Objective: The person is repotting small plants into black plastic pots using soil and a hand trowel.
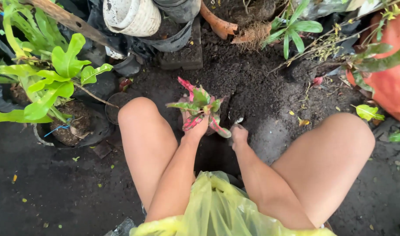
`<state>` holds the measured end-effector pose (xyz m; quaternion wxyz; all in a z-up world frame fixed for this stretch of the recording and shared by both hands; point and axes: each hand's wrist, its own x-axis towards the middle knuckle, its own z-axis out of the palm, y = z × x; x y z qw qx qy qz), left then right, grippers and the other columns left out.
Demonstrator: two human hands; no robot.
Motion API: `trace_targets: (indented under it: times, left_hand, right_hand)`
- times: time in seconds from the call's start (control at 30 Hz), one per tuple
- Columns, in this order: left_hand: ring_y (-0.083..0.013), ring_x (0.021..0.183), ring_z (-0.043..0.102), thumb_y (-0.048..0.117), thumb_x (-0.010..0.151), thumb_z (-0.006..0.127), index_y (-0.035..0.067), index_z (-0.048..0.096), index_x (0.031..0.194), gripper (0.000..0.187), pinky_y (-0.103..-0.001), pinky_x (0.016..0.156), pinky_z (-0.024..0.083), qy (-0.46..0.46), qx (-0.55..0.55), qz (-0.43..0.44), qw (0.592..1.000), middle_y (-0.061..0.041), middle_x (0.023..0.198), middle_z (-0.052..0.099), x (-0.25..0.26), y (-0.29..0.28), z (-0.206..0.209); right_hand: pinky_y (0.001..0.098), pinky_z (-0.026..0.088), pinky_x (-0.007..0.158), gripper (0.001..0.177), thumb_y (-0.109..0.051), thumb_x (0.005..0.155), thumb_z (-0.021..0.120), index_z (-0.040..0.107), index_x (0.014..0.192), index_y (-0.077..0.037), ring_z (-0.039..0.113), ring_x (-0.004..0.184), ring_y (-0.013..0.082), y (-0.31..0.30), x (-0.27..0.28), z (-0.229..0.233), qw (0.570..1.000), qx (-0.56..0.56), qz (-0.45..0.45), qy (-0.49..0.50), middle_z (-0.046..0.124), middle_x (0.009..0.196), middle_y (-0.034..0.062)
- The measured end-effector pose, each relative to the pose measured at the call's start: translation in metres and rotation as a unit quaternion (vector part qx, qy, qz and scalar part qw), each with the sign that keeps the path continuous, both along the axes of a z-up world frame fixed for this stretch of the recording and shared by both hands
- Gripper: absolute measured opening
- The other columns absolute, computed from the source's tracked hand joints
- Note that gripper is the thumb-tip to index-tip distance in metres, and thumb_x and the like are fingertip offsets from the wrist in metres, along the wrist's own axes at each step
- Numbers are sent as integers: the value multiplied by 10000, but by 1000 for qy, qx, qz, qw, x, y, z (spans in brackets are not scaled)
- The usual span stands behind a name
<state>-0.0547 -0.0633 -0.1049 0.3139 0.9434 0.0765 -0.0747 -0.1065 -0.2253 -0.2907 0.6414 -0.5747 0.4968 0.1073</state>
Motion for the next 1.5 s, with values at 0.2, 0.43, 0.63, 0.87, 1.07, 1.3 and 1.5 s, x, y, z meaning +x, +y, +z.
trace_targets:
  times: [0.2,0.43,0.63,0.87,1.07,1.3,1.5]
  left_hand:
    - [-313,1411,489,382,890,766,75,536,1476,701,-420,1193,431,-41,-126,-55,990,-198,1490,551,32,9,-27]
    - [-325,1234,643,518,885,663,215,681,1289,505,-439,1121,487,66,-131,-97,984,-98,1266,716,47,3,-6]
    - [-296,1158,665,218,915,662,137,694,1256,352,-445,1040,516,-72,-327,-162,928,-102,1225,709,44,6,-32]
    - [-364,1304,595,225,867,761,69,636,1333,507,-501,1137,462,-70,-331,-107,935,-170,1321,676,34,-5,5]
    - [-490,1306,547,108,926,652,-56,596,1358,466,-583,1159,395,-59,-341,-96,933,-304,1325,640,22,5,33]
    - [-317,1392,517,406,831,754,153,634,1382,618,-483,1192,395,-9,-242,-131,961,-117,1385,653,15,13,-10]
    - [-348,1569,165,538,909,370,48,459,1499,772,-567,1251,-109,232,71,-188,952,-156,1617,384,-18,10,41]
  right_hand:
    - [460,533,741,450,-244,1029,494,576,1385,18,636,836,246,8,-7,69,997,-62,48,-13,676,1024,162]
    - [456,576,888,584,-77,1008,474,302,1538,102,616,1033,270,35,-34,198,991,-56,117,-37,568,1218,240]
    - [407,614,711,649,-11,892,581,342,1469,164,636,898,285,56,-71,214,990,-72,98,-65,571,1105,249]
    - [485,671,632,612,-62,887,714,439,1418,68,671,1021,469,82,-82,178,963,-157,204,-81,587,1256,372]
    - [627,518,1015,630,-70,884,715,424,1429,52,539,1257,557,101,-78,193,904,-282,298,-122,517,1302,331]
    - [557,514,1008,537,-366,989,646,525,1397,-37,620,1243,421,71,-74,175,955,-246,156,-53,658,1270,256]
    - [519,565,953,511,-385,964,580,614,1415,-148,703,1148,352,59,-60,138,908,-265,326,10,746,1217,169]
